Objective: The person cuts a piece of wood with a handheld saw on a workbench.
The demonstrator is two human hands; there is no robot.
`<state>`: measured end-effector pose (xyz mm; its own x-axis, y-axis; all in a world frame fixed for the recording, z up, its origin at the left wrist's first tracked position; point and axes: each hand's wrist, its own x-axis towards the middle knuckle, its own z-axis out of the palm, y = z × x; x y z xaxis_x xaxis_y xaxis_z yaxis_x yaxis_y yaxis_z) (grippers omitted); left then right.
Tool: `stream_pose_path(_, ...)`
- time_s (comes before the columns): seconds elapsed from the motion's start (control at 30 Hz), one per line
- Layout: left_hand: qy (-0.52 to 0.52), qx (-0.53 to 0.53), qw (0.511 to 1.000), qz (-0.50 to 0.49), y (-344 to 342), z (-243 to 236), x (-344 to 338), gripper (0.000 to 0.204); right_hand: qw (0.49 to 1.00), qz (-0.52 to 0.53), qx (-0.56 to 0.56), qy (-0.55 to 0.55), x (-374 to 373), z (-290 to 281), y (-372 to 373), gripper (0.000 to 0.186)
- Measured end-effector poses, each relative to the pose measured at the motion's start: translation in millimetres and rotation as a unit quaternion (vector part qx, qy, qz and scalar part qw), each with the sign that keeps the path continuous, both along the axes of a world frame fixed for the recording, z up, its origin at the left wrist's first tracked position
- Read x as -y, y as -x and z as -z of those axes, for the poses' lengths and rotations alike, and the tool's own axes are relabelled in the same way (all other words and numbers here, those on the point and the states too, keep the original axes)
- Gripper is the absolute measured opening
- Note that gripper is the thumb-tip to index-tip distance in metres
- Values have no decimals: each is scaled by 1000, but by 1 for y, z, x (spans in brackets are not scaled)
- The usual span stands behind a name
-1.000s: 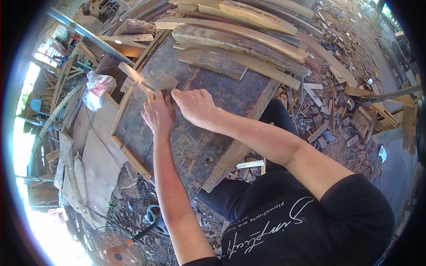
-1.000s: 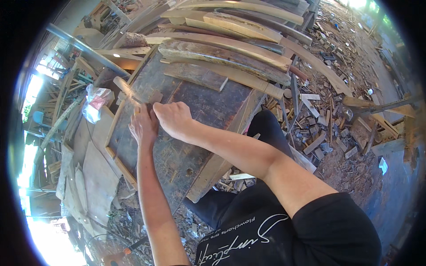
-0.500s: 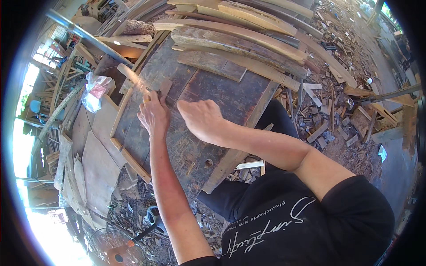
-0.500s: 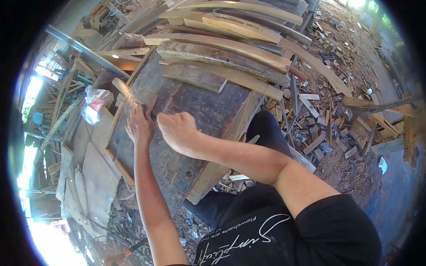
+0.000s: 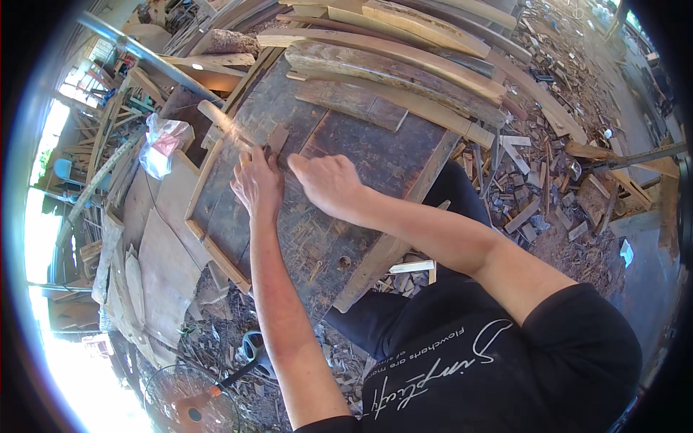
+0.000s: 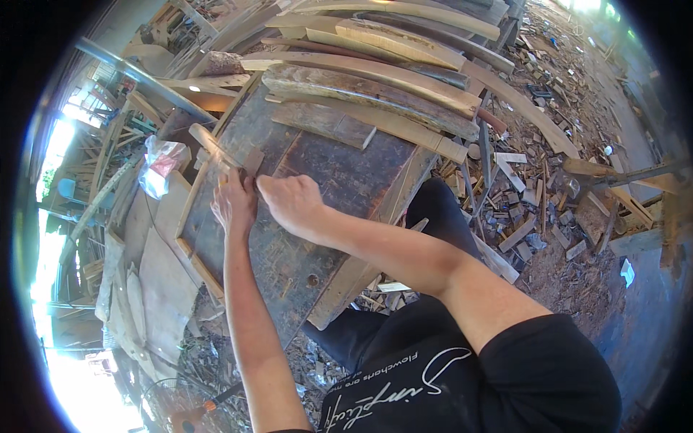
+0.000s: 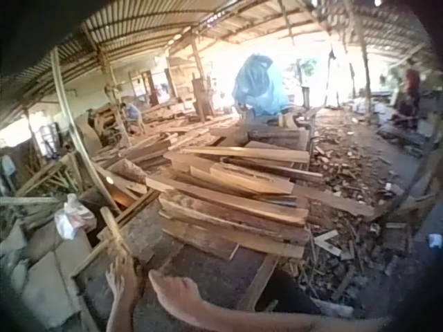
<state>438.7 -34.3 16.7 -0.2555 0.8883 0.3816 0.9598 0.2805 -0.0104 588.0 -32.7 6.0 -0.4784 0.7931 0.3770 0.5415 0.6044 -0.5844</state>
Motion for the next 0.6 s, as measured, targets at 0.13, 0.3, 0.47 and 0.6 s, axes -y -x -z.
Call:
stream_pose_path(0.13, 7, 4, 1000, -3, -1, -7, 1, 25, 998, -14, 31, 47, 17, -9, -24, 6)
stream_pose_path(0.3, 5, 2, 1000, 3, -5, -6, 3, 25, 1000, -18, -19, 10, -17, -6, 17, 7)
stream_pose_path(0.47, 6, 8, 1000, -7, -5, -1, 1, 25, 1000, -15, -4, 16, -6, -2, 0, 7)
stream_pose_path(0.6, 5, 4, 1000, -4, -3, -4, 3, 25, 999, -11, 17, 40, 14, 0, -20, 7)
